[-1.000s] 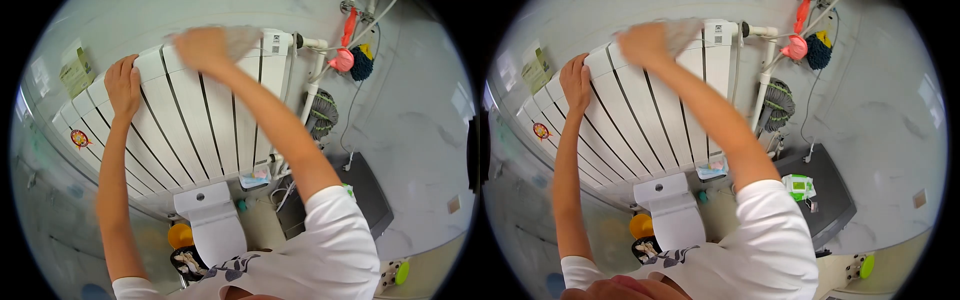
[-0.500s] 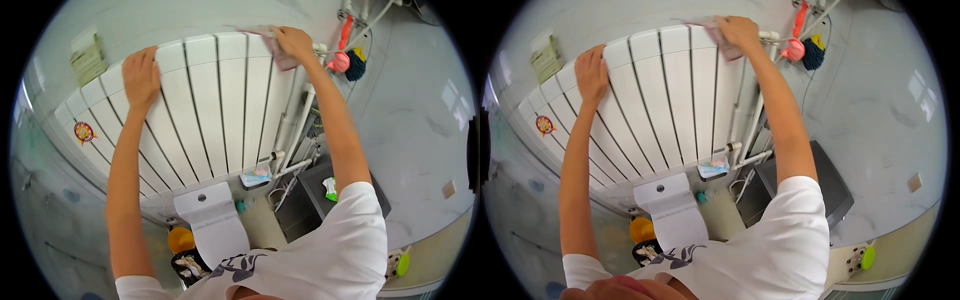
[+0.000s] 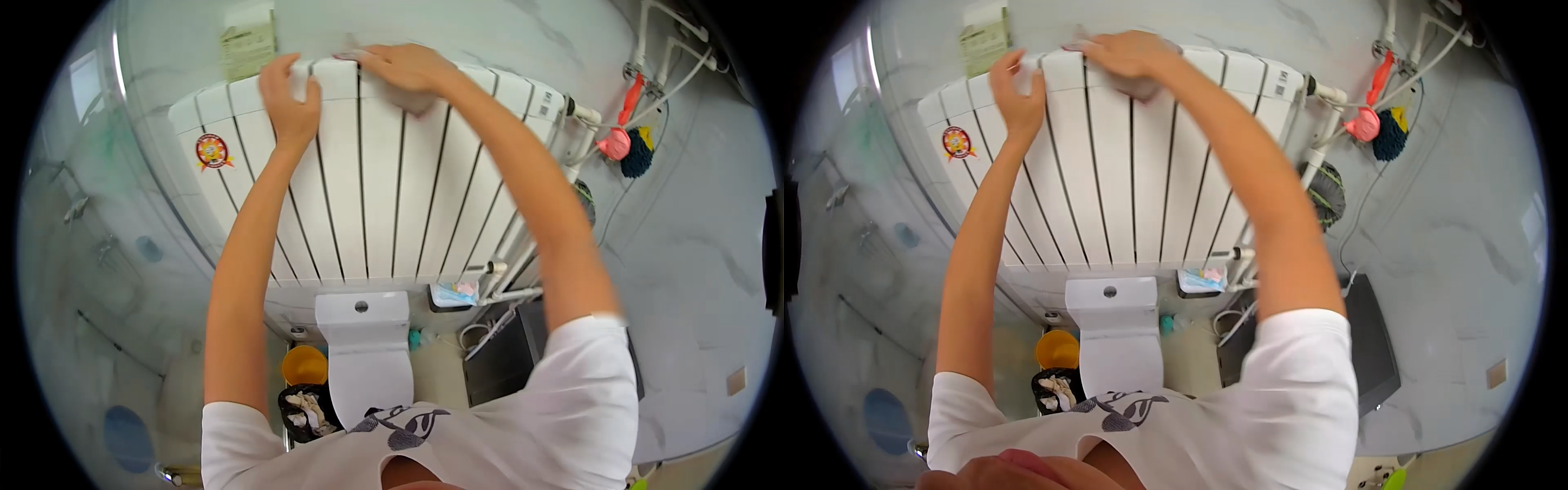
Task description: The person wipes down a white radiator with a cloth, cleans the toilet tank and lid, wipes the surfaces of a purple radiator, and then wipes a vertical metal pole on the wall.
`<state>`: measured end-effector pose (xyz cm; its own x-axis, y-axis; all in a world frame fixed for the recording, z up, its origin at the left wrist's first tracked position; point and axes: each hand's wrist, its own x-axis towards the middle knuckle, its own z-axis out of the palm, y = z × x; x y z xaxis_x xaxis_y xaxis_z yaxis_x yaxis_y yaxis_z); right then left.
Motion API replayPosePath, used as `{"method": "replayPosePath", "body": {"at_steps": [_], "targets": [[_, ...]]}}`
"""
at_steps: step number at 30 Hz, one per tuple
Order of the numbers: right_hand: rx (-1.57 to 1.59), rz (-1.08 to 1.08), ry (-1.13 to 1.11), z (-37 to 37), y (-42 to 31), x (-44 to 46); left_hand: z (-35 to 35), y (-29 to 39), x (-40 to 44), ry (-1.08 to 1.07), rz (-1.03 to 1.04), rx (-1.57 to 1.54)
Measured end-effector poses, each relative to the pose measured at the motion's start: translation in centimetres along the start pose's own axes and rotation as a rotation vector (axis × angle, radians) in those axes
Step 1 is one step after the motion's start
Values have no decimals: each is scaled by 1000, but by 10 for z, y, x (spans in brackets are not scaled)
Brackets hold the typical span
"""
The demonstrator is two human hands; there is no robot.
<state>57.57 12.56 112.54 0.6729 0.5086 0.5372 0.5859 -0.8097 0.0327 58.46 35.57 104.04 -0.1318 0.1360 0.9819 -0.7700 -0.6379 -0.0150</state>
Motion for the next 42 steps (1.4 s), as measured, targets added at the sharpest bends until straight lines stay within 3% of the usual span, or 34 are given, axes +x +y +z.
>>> {"method": "replayPosePath", "body": {"at_steps": [1, 3, 7, 10, 13, 15, 20, 26, 30, 32, 37, 42], "targets": [[-60, -13, -7, -5, 15, -5, -19, -14, 9, 67, -50, 72], [-78, 160, -132, -33, 34, -30, -51, -33, 34, 96, -149, 287], [-112, 193, 43, -2, 15, -13, -62, -48, 73, -5, -265, 602], [-6, 45, 107, 31, -29, 31, -42, -30, 87, -217, -497, 561], [32, -23, 54, 43, -79, 63, -41, -59, 95, -298, -541, 421], [67, -70, 23, 46, -95, 79, -56, -79, 107, -171, -488, 467], [153, -152, 44, 73, -144, 126, -152, -107, 143, -7, -259, 559], [159, -242, 101, 119, -245, 199, -267, -78, 143, -130, -522, 490], [172, -196, 1, 130, -288, 228, -305, -36, 127, -169, -643, 442], [166, -194, -70, 128, -293, 229, -313, -30, 120, -198, -685, 471], [81, -211, 69, 134, -277, 217, -292, -17, 113, -243, -639, 439], [-56, -170, 75, 112, -221, 175, -250, -17, 116, -268, -579, 311]]}}
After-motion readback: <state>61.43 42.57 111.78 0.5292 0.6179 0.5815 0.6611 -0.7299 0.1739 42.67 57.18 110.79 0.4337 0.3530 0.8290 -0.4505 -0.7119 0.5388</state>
